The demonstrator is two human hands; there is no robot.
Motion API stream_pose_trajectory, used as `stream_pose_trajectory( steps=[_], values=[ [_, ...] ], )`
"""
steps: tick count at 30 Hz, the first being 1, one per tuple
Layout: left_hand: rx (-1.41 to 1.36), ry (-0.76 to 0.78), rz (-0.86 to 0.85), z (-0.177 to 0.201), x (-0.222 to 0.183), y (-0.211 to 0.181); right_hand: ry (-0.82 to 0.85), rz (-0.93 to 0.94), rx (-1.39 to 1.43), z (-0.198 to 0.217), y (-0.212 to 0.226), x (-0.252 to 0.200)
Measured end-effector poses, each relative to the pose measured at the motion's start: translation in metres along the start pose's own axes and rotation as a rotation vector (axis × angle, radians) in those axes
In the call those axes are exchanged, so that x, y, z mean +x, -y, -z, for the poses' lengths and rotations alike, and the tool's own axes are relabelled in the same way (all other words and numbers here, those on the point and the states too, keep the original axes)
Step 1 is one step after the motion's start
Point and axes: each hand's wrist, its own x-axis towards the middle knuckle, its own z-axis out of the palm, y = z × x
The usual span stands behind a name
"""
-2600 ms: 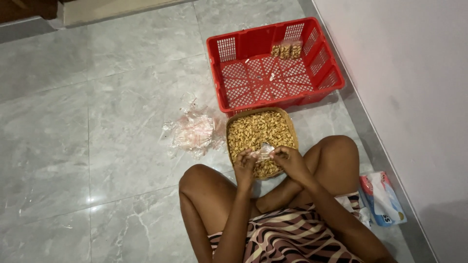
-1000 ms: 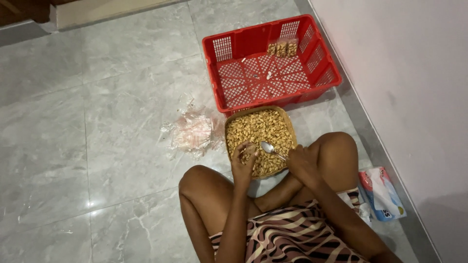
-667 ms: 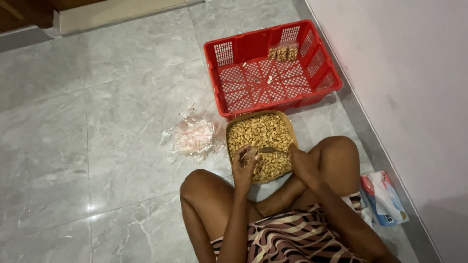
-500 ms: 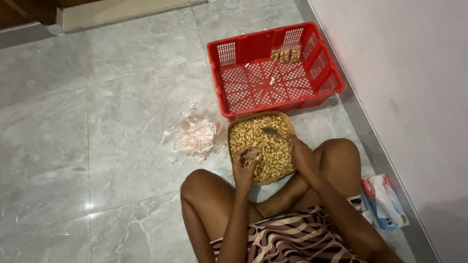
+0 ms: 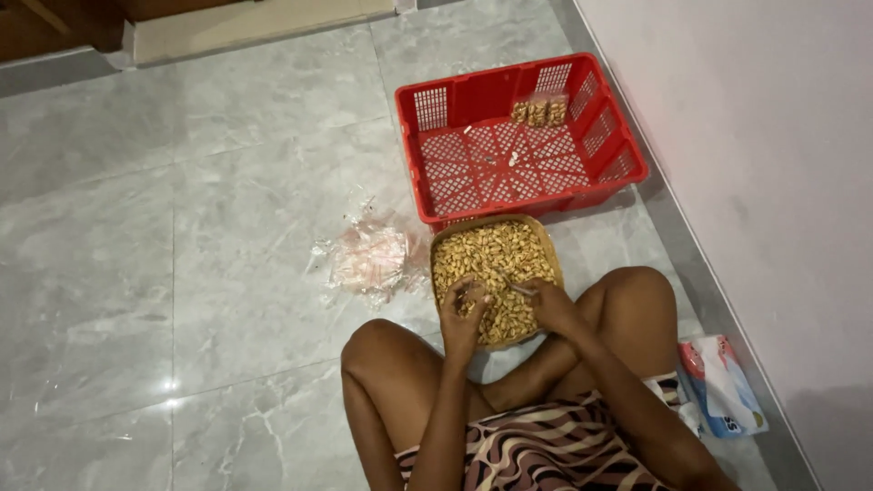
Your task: Packing small food items from a basket into plastic bags using a spoon while sitting on the floor.
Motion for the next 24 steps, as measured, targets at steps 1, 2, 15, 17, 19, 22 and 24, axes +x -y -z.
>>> stream_pose_trajectory(
  steps=[1,2,15,17,19,22,24],
  values=[
    [0.020,0.010,0.006,-0.001,0.001,0.002,-0.069,0.019,0.028,-0.001,-0.012,0.002],
    [0.020,0.009,0.003,-0.001,0.000,-0.002,-0.070,0.021,0.027,0.003,-0.013,0.002],
    [0.176,0.044,0.021,-0.008,-0.004,0.001,-0.199,0.069,0.193,0.036,0.045,-0.037],
    [0.163,0.057,0.028,-0.008,-0.003,0.003,-0.201,0.130,0.265,0.031,0.042,-0.039],
    [0.116,0.050,0.085,-0.008,-0.002,0.014,-0.170,0.095,0.396,0.025,0.036,-0.038],
    [0.123,0.067,0.096,-0.008,-0.008,0.014,-0.164,0.131,0.345,0.026,0.040,-0.039],
    [0.145,0.063,0.096,-0.005,-0.008,0.021,-0.161,0.119,0.316,0.028,0.044,-0.041]
  ],
)
